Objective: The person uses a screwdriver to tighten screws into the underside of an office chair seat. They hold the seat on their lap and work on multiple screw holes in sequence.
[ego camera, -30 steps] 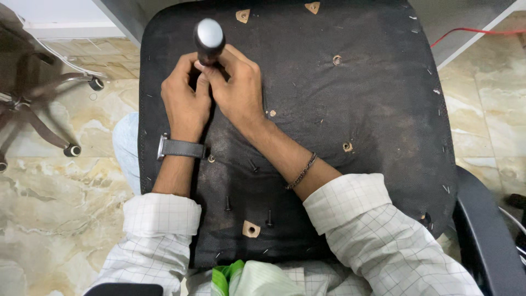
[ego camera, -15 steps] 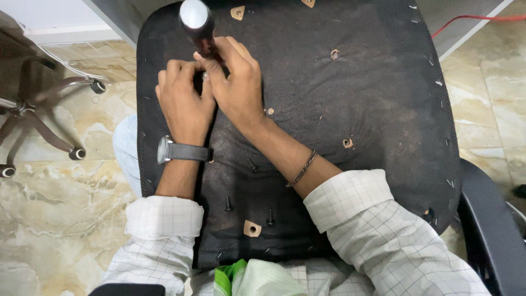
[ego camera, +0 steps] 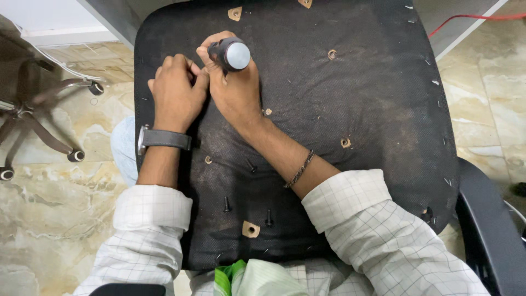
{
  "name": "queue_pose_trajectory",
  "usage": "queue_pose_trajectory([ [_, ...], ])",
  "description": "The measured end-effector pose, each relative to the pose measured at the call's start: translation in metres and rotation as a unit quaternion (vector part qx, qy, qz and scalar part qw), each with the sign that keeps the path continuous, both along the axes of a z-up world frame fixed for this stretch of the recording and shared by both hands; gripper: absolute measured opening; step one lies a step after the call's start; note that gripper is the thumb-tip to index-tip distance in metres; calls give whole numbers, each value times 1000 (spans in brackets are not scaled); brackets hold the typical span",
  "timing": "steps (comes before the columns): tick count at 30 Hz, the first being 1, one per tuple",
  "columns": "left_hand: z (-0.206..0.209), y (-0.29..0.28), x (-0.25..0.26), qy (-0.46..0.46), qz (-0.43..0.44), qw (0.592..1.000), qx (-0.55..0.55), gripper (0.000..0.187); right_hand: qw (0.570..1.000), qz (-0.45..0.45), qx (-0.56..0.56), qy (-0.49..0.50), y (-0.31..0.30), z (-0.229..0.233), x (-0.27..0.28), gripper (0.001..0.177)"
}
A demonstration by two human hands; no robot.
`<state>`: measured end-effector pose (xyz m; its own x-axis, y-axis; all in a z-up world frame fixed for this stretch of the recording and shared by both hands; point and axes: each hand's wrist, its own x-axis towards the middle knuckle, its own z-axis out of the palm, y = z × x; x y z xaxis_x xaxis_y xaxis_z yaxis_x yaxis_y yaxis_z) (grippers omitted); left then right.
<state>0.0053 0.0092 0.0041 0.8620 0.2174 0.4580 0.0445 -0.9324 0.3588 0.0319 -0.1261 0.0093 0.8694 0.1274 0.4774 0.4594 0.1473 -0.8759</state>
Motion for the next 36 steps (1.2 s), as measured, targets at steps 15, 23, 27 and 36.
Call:
queue_pose_trajectory([
  [15, 2, -23, -24, -144, -11, 989, 41, 14, 993, -71, -48, -87, 2, -2, 1, 12],
  [23, -1, -15, -12, -88, -4, 996, -1, 17, 995, -42, -17, -92, 1, -4, 2, 12],
  [27, 0, -4, -9, -11, -15, 999, -40, 18, 998, -26, -13, -61, 1, 0, 1, 11],
  [36, -17, -13, 1, -95, 44, 984, 141, 28, 996, -44, 8, -79, 0, 1, -1, 10],
])
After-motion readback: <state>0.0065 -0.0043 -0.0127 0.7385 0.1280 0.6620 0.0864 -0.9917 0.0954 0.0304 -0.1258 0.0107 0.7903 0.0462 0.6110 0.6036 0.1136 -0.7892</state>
